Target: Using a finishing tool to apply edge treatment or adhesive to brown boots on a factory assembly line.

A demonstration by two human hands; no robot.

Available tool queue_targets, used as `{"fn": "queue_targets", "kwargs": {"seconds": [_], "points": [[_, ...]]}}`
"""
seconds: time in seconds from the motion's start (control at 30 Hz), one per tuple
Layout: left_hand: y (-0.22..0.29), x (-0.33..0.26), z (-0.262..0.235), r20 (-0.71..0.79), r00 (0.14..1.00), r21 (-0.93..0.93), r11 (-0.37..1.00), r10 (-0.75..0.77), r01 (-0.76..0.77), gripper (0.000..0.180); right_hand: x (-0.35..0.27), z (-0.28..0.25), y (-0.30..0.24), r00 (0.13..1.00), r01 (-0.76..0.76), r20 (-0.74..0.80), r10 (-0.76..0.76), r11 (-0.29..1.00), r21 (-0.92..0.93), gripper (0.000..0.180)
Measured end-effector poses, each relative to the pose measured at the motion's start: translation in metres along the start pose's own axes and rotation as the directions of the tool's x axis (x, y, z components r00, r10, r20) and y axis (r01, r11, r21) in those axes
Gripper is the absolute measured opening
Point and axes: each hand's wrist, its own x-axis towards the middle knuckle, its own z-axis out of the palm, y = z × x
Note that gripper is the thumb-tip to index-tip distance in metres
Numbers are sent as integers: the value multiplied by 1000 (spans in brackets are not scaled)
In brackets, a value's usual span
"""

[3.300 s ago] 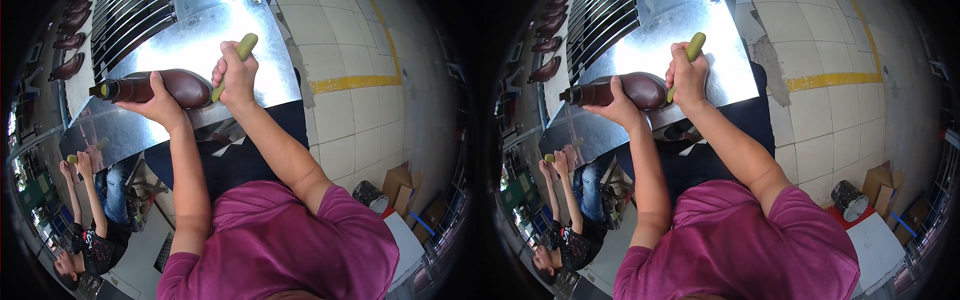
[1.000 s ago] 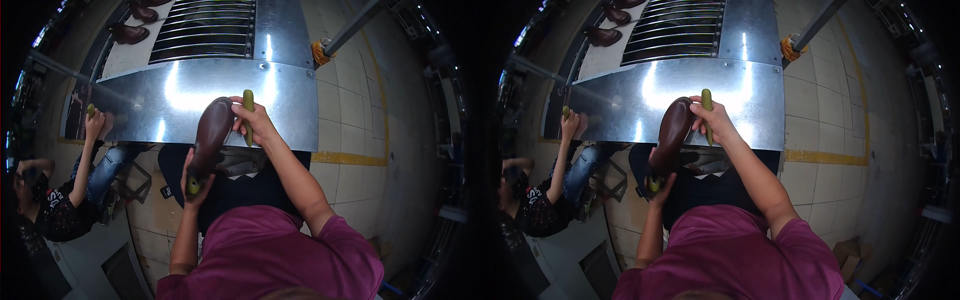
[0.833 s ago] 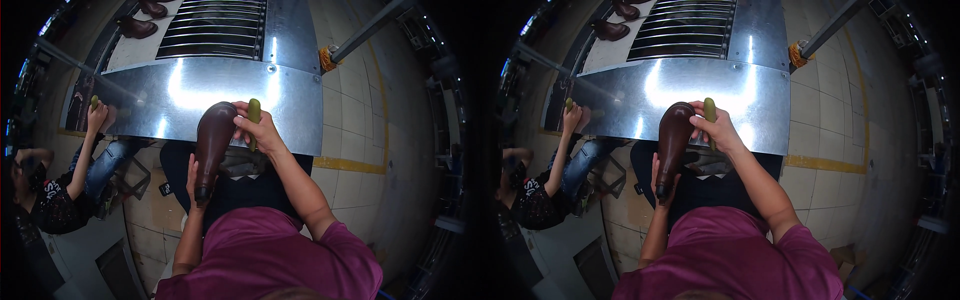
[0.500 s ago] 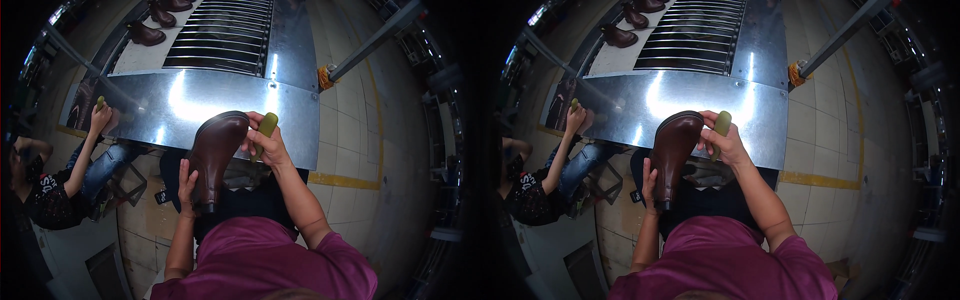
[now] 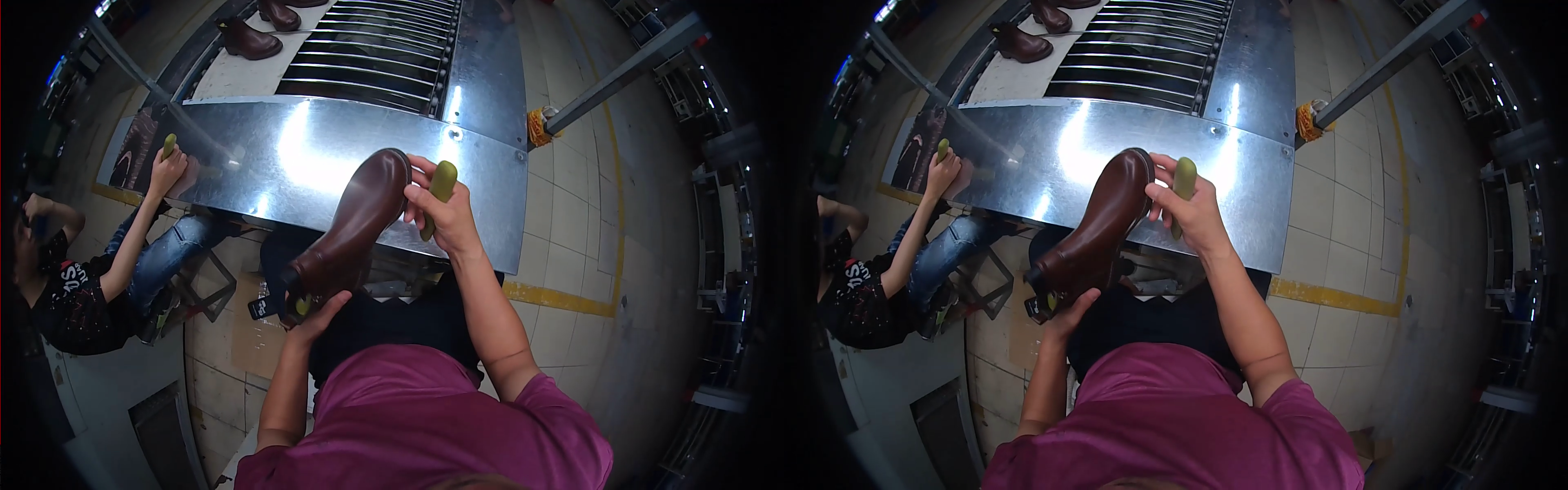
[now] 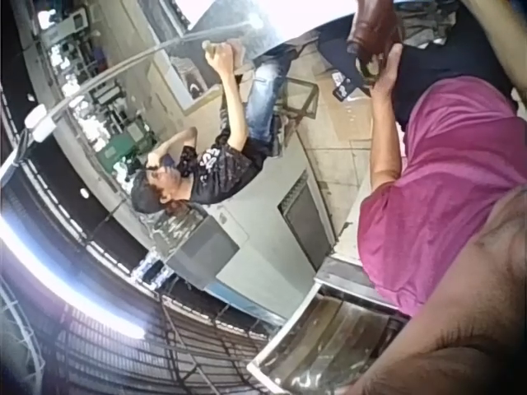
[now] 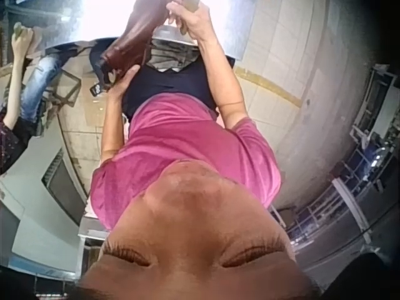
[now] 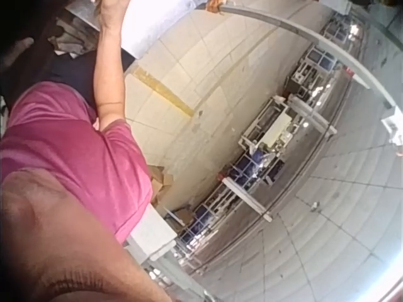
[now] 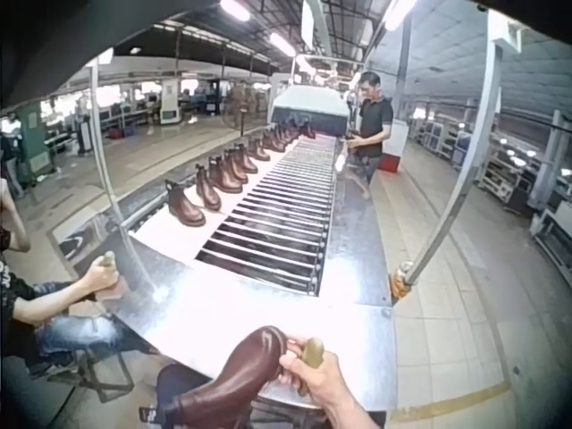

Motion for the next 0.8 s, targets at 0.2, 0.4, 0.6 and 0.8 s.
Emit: {"fn": "queue_targets", "kwargs": {"seconds": [0.2,0.4,0.6,0.8], "points": [[40,29,42,-105,994,74,997,8,-1,53,41,-10,13,996,-33,-93,17,985,-171,49],[59,79,101,-185,977,241,969,107,-61,78,90,-20,61,990,43,-99,-104,875,-482,30],[57,86,95,-31,971,506,842,236,-188,94,77,-36,57,995,-98,-22,96,968,-230,26],[66,161,49,-298,939,21,984,175,-177,65,30,-10,47,992,6,-118,-34,973,-230,30]]}}
